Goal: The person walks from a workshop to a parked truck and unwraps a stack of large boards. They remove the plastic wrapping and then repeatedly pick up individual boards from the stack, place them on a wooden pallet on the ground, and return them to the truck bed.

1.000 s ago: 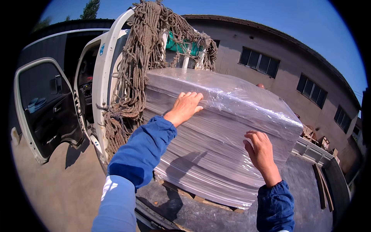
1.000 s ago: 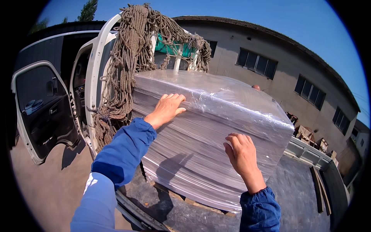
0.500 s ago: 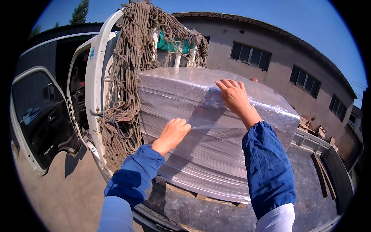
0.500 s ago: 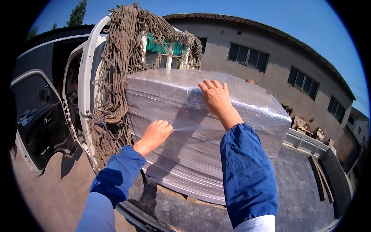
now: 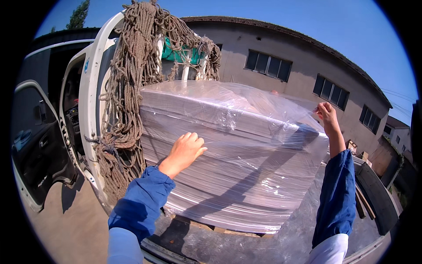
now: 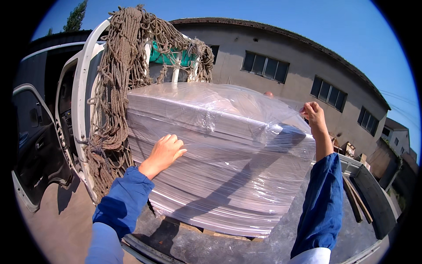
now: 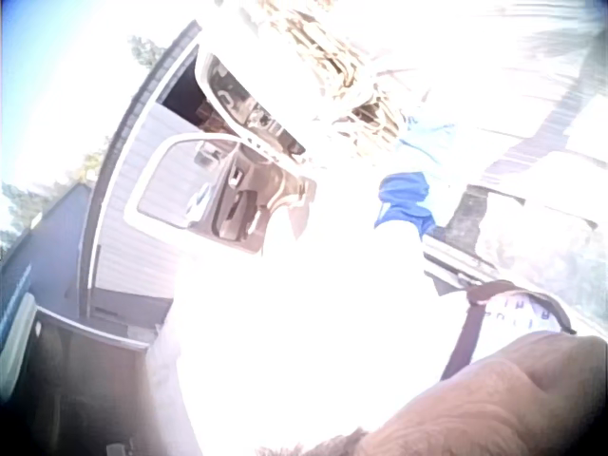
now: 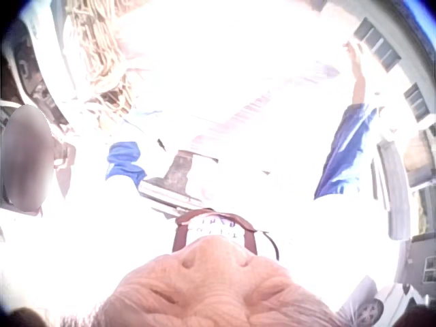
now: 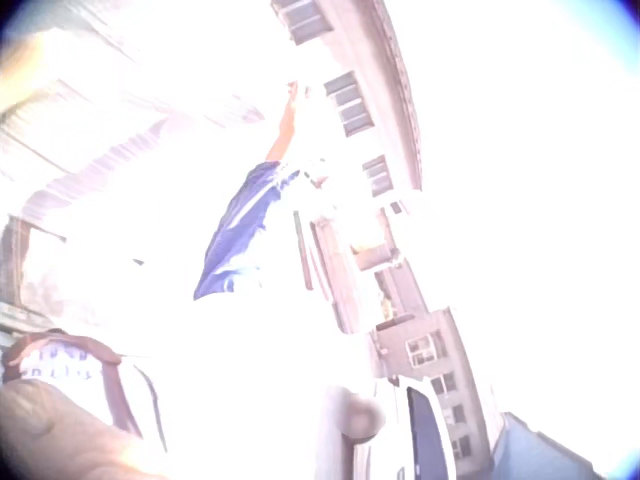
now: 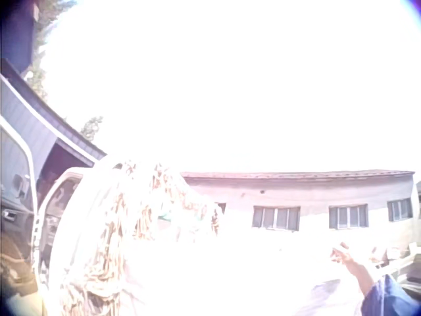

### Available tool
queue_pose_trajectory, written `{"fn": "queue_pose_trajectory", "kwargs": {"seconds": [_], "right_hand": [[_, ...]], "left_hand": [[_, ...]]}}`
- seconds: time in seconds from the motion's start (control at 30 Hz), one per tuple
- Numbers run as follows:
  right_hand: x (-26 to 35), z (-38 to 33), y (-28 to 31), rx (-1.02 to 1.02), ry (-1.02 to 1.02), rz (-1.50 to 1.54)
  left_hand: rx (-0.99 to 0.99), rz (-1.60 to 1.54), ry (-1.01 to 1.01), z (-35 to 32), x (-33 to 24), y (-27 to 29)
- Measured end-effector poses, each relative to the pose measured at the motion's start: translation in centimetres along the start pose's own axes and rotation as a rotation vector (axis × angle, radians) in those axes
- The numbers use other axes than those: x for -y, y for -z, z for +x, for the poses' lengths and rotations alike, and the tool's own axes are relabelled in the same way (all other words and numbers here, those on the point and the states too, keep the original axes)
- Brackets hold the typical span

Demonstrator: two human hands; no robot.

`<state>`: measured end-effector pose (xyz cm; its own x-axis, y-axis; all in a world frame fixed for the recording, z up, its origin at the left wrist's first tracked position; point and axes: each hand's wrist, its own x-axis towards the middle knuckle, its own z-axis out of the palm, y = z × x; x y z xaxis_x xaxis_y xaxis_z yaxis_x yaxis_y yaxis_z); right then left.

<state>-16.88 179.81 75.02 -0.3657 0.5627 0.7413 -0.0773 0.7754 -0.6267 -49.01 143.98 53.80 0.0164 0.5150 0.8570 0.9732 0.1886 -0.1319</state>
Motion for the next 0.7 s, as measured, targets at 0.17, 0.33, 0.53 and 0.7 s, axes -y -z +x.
{"fn": "queue_pose_trajectory", "kwargs": {"seconds": [0.17, 0.33, 0.53, 0.7], "right_hand": [[1.1, -0.7, -4.7, 0.107, 0.022, -0.211], [8.6, -1.5, -12.3, 0.489, 0.292, -1.073], [7.1, 0.0, -18.0, 0.554, 0.244, -1.207], [4.3, 0.9, -18.7, 0.515, 0.497, -1.207]], "left_hand": [[-0.011, -0.004, -0.004, 2.8, 1.0, 1.1], [0.013, -0.027, 0.029, 3.2, 1.3, 0.8], [-0.019, -0.051, -0.002, 2.7, 0.7, 1.2], [-0.011, -0.065, -0.002, 2.2, 0.1, 2.1]]}}
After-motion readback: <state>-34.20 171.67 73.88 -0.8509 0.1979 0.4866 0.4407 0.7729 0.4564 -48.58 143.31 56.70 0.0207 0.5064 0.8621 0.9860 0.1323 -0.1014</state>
